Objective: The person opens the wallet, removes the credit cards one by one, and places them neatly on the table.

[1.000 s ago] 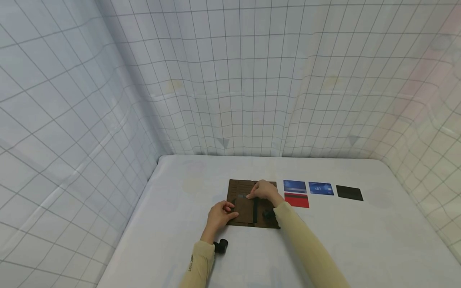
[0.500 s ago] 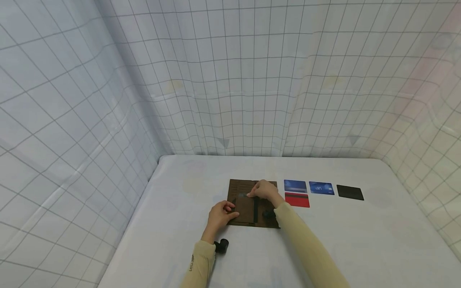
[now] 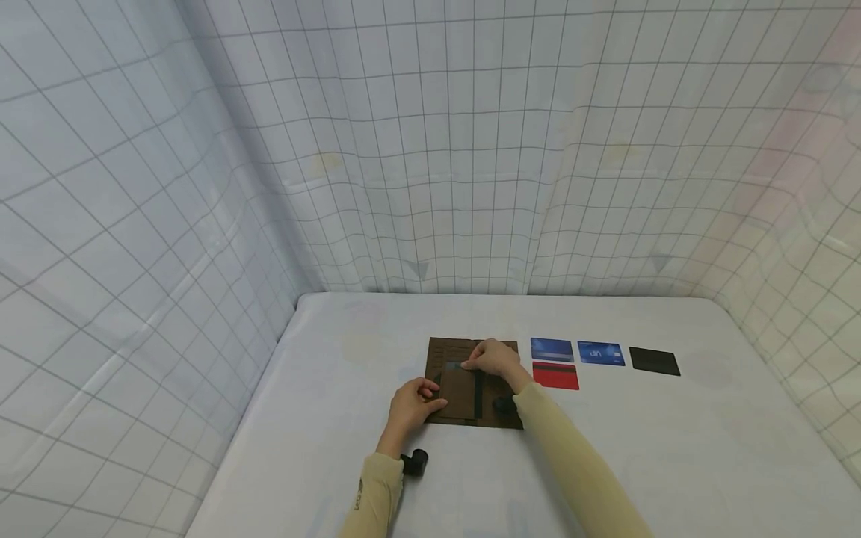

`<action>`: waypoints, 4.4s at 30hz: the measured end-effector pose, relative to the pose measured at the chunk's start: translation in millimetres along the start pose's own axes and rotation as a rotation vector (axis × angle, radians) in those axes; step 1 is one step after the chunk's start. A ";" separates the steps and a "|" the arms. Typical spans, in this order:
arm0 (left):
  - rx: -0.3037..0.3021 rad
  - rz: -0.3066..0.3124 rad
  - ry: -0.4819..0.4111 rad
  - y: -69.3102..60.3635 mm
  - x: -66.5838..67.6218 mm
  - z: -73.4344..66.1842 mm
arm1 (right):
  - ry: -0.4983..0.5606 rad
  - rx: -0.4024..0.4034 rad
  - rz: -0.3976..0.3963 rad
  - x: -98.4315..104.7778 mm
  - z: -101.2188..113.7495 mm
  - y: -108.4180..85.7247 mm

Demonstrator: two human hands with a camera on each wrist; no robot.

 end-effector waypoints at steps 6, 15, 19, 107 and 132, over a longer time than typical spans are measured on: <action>0.001 0.005 -0.007 -1.6 -1.1 -0.2 | -0.005 0.000 0.019 -0.7 1.1 0.0; 0.012 0.001 -0.001 -0.2 -1.2 0.3 | -0.016 -0.013 0.033 -1.0 0.4 3.8; 0.010 0.000 0.003 0.9 -0.8 0.1 | 0.002 -0.009 0.040 -0.7 0.4 5.2; 0.013 -0.006 0.007 -1.8 0.0 -3.4 | 0.308 0.031 -0.111 6.6 -2.7 6.3; 0.025 -0.020 0.019 -2.4 -1.1 -3.6 | 0.372 -0.010 -0.163 10.6 -6.8 2.4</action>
Point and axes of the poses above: each hand's wrist, its own y-axis towards the middle knuckle, its own x-axis out of the back of the hand, z = x × y, the point moved 6 cm from there along y, towards the middle knuckle, and after that the axes turned 1 degree about -y, right-handed, at the moved point
